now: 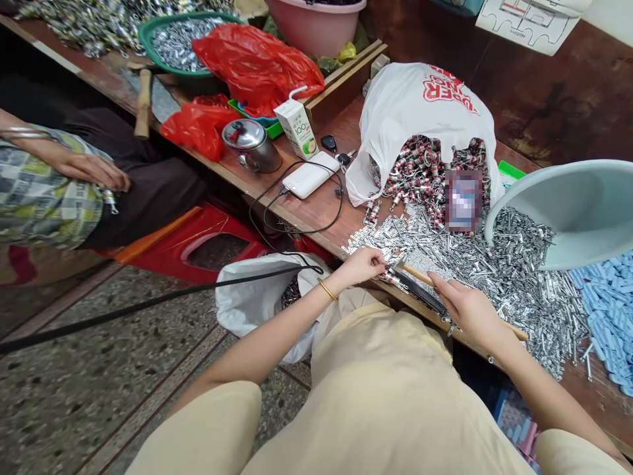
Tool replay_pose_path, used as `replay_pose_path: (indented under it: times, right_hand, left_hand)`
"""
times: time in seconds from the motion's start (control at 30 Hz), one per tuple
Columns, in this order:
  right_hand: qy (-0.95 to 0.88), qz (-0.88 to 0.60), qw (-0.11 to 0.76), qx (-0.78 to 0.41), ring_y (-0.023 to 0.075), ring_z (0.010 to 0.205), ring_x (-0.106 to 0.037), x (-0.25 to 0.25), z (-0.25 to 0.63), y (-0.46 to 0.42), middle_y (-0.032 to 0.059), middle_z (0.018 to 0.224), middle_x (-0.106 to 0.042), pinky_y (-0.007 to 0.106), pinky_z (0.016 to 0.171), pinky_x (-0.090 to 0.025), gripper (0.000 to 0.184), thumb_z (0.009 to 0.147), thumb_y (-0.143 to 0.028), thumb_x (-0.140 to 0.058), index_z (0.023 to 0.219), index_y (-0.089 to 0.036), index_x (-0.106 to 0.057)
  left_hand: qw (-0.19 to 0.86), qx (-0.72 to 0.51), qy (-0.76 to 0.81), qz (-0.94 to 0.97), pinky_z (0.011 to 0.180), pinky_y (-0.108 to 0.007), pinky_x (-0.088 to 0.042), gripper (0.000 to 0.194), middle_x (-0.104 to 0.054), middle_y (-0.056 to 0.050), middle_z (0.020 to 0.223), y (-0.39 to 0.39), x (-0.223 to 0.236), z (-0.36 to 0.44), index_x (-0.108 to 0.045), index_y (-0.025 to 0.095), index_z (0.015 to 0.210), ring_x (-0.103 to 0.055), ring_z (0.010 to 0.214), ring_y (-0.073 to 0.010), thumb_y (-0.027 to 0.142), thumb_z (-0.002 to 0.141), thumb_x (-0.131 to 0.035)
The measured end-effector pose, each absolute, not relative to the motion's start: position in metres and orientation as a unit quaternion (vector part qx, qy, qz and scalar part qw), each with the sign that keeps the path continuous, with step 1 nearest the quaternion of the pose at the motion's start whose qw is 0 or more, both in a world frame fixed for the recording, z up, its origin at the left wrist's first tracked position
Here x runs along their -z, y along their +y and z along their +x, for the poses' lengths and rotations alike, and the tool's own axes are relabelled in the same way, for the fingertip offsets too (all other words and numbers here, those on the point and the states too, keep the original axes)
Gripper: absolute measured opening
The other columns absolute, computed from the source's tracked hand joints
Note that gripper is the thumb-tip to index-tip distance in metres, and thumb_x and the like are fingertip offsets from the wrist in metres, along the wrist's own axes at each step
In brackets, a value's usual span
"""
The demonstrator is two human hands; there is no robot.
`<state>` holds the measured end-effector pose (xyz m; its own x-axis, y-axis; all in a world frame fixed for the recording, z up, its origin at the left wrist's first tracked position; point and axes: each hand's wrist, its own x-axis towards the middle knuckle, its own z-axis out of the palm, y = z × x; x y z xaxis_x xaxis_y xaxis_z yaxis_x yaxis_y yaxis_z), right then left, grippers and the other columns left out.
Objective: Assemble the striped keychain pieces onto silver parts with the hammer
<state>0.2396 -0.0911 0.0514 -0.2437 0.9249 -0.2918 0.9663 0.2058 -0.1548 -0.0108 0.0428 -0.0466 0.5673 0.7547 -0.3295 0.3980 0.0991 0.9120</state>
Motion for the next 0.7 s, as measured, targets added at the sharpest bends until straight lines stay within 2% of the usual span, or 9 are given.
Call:
replay_pose_path:
  times: [0.17, 0.3, 0.43, 0.6, 0.7]
  right_hand:
    - [0.779, 0.599, 0.127, 0.136, 0.019, 0.07, -0.065, -0.057, 0.23, -0.09, 0.0079, 0.093, -0.068, 0.027, 0.061, -0.042, 0.054, 0.102, -0.021, -0.041, 0.156, -0.027, -0.043]
    - [0.784, 0.6, 0.111, 0.115, 0.0198, 0.075, -0.066, -0.059, 0.228, -0.093, 0.0075, 0.094, -0.067, 0.026, 0.06, -0.04, 0.055, 0.103, -0.022, -0.039, 0.157, -0.028, -0.039]
    - [0.781, 0.598, 0.142, 0.106, 0.0194, 0.073, -0.067, -0.046, 0.226, -0.095, 0.0081, 0.094, -0.068, 0.026, 0.057, -0.037, 0.053, 0.102, -0.021, -0.039, 0.155, -0.027, -0.041]
    - [0.78, 0.599, 0.143, 0.106, 0.0196, 0.072, -0.067, -0.043, 0.225, -0.094, 0.0081, 0.094, -0.068, 0.028, 0.058, -0.038, 0.053, 0.102, -0.021, -0.039, 0.155, -0.026, -0.041]
    - [0.775, 0.606, 0.129, 0.124, 0.0205, 0.073, -0.068, -0.051, 0.224, -0.093, 0.0078, 0.095, -0.068, 0.029, 0.061, -0.041, 0.051, 0.104, -0.023, -0.034, 0.154, -0.025, -0.043]
  left_hand:
    - [0.566, -0.154, 0.447, 0.675, 0.056, -0.02, -0.043, 0.007, -0.065, 0.001, 0.059, 0.042, 0.043, -0.012, -0.063, 0.016, 0.069, -0.06, 0.055, -0.012, 0.019, 0.075, -0.064]
    - [0.556, -0.158, 0.442, 0.686, 0.054, -0.019, -0.04, 0.009, -0.063, 0.002, 0.057, 0.04, 0.04, -0.012, -0.063, 0.015, 0.068, -0.057, 0.053, -0.0103, 0.02, 0.076, -0.064]
    - [0.561, -0.172, 0.445, 0.677, 0.055, -0.019, -0.042, 0.008, -0.064, 0.001, 0.059, 0.041, 0.044, -0.013, -0.063, 0.015, 0.068, -0.058, 0.056, -0.0107, 0.02, 0.075, -0.065]
    - [0.613, -0.173, 0.413, 0.651, 0.061, -0.02, -0.048, 0.01, -0.071, -0.001, 0.068, 0.043, 0.053, -0.018, -0.069, 0.014, 0.075, -0.064, 0.062, -0.0125, 0.022, 0.075, -0.063]
    - [0.571, -0.176, 0.436, 0.673, 0.062, -0.02, -0.047, 0.013, -0.072, -0.002, 0.069, 0.044, 0.056, -0.018, -0.073, 0.013, 0.077, -0.064, 0.064, -0.0133, 0.019, 0.074, -0.061]
